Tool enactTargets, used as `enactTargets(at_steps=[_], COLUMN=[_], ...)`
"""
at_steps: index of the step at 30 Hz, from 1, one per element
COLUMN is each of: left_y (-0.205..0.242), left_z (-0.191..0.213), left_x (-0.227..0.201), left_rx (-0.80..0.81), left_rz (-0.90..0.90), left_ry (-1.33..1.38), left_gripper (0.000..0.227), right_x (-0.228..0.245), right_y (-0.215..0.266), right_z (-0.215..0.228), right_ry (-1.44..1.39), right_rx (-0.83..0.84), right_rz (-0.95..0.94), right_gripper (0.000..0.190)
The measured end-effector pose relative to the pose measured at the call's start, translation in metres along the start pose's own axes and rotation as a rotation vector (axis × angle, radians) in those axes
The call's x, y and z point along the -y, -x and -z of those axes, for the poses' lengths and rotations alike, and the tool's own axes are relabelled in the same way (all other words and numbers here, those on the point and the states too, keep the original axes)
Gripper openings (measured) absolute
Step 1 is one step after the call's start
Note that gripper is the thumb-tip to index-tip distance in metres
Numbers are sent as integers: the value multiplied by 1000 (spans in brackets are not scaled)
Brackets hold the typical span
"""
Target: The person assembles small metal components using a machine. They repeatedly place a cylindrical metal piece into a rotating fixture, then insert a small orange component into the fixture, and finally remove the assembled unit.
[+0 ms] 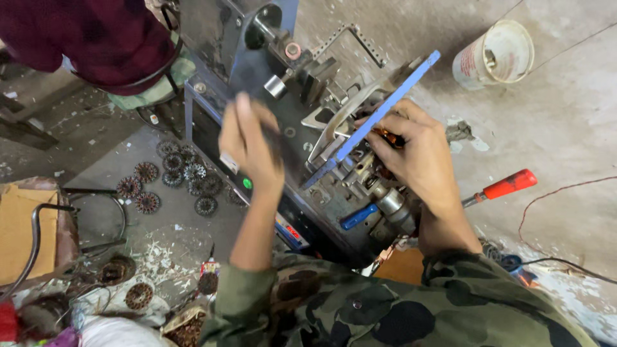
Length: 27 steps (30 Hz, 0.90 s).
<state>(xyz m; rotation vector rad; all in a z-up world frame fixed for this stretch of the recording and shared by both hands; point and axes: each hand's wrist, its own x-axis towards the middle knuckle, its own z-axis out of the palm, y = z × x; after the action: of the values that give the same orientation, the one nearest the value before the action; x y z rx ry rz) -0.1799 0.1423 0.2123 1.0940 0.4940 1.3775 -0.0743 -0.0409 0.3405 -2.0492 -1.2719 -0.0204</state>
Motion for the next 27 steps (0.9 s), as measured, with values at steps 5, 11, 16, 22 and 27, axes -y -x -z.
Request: enactTargets(at_steps=[5,11,16,22,27], left_y=[127,131,134,142,136], left_z=[4,-45,-54,-65,-50], left_x=[-46,-6,-14,-18,-12], left_rx=[453,498,450,269,351], left_rz=[98,127,-21,277,48], left_ry=[-116,-285,-300,100,-165], left_gripper=[26,58,54,59,59], right_x=[-3,-9,-16,-25,-40], right_y=[1,1,3,20,38], right_z=[1,-2,-1,1,-4], right_ry=[61,94,112,82,5], right_rx=[-4,-23,-20,-74,-125], right_rz=[48,76,100,189,162], right_gripper=[29,25,25,37,45])
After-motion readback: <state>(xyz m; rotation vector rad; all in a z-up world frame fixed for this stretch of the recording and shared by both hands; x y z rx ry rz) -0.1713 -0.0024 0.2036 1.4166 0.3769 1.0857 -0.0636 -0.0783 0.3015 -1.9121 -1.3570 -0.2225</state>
